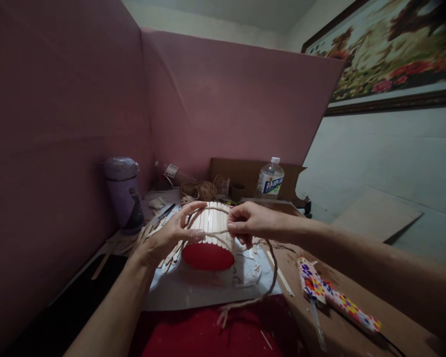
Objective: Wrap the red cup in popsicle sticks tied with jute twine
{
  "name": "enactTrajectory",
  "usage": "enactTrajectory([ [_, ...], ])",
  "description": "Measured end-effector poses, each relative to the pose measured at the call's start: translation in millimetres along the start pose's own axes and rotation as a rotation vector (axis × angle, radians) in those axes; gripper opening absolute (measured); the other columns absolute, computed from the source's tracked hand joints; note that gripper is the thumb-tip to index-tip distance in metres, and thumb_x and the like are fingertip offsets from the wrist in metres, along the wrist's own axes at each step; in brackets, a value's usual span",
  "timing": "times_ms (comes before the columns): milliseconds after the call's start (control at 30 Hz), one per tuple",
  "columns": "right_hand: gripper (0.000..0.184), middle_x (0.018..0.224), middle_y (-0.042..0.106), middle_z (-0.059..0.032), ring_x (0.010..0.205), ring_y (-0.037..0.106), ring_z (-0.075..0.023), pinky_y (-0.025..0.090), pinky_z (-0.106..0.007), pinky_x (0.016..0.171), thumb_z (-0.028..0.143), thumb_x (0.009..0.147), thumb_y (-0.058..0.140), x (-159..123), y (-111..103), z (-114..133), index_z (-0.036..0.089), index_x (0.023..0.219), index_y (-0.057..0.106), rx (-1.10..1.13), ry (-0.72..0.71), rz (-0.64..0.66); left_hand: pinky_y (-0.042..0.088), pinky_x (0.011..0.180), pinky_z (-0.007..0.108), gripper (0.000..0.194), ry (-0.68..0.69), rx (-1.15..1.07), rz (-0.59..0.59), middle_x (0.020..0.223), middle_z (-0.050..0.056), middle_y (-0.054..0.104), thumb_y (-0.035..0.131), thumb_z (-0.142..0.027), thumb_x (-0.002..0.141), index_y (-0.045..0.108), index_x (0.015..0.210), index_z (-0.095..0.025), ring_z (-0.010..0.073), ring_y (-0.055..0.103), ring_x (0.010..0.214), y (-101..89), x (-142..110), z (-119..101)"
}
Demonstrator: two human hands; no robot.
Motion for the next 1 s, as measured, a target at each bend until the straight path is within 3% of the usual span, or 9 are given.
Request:
enactTrajectory([
  [133,0.023,0.053,0.046,0.0064,0.039,0.03,-0.0051,0.021,-0.022,0.04,0.012,0.086,0.046,0,1,-6,0.019,0.064,0.046,0.037,0.106,-0.023,0.045,0.088,0.036,0.069,-0.011,0.004,-0.011,0.153,0.003,0.034,0.073,-0.019,0.066,0.051,0.13,-0.031,0.0288,0.051,0.119,-0.5,0,1],
  [267,0.019,0.053,0.04,0.0067,0.047,0.03,-0.0063,0.021,-0.023,0.045,0.02,0.082,0.058,6,-2,-5,0.017,0.064,0.052,-0.102,-0.057,-0.037,0.044,0.09,0.036,0.068,0.008,0.02,-0.014,0.153,0.002,0.036,0.073,-0.019,0.066,0.053,0.129,-0.031,0.0296,0.049,0.122,-0.7,0,0],
  [367,0.019,0.053,0.037,0.0073,0.049,0.029,-0.0066,0.02,-0.023,0.046,0.025,0.081,0.06,8,-3,-7,0.016,0.065,0.056,-0.044,-0.12,-0.024,0.044,0.091,0.036,0.068,0.004,0.018,-0.016,0.152,0.002,0.036,0.073,-0.02,0.066,0.052,0.13,-0.031,0.0297,0.048,0.124,-0.7,0,0],
  [567,0.022,0.046,0.039,0.0076,0.04,0.026,-0.0056,0.017,-0.023,0.04,0.026,0.079,0.059,0,1,-11,0.018,0.06,0.052,0.175,0.006,-0.073,0.045,0.088,0.036,0.069,-0.003,0.054,-0.011,0.152,0.003,0.035,0.074,-0.022,0.067,0.05,0.131,-0.032,0.0304,0.048,0.123,-1.4,1,2],
  [733,0.025,0.046,0.04,0.0066,0.039,0.027,-0.0057,0.016,-0.023,0.04,0.028,0.077,0.059,2,5,-20,0.018,0.056,0.051,0.231,0.058,-0.141,0.046,0.09,0.04,0.071,0.0,0.081,-0.018,0.142,0.006,0.047,0.075,-0.025,0.066,0.049,0.132,-0.031,0.0316,0.05,0.121,-2.0,2,2],
  [1000,0.014,0.075,0.06,-0.004,0.072,0.053,-0.0195,0.038,-0.031,0.059,0.032,0.078,0.064,-21,-12,-13,0.022,0.069,0.061,0.04,-0.146,-0.383,0.048,0.09,0.044,0.072,-0.032,0.071,-0.054,0.139,0.009,0.049,0.078,-0.027,0.065,0.048,0.131,-0.031,0.0329,0.055,0.116,-0.6,3,3],
])
Point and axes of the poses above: each hand's wrist, its own x-axis towards the middle knuckle, its own y-axis out of the palm, z = x × y, the point moved 6 cm from there along x, towards the middle knuckle
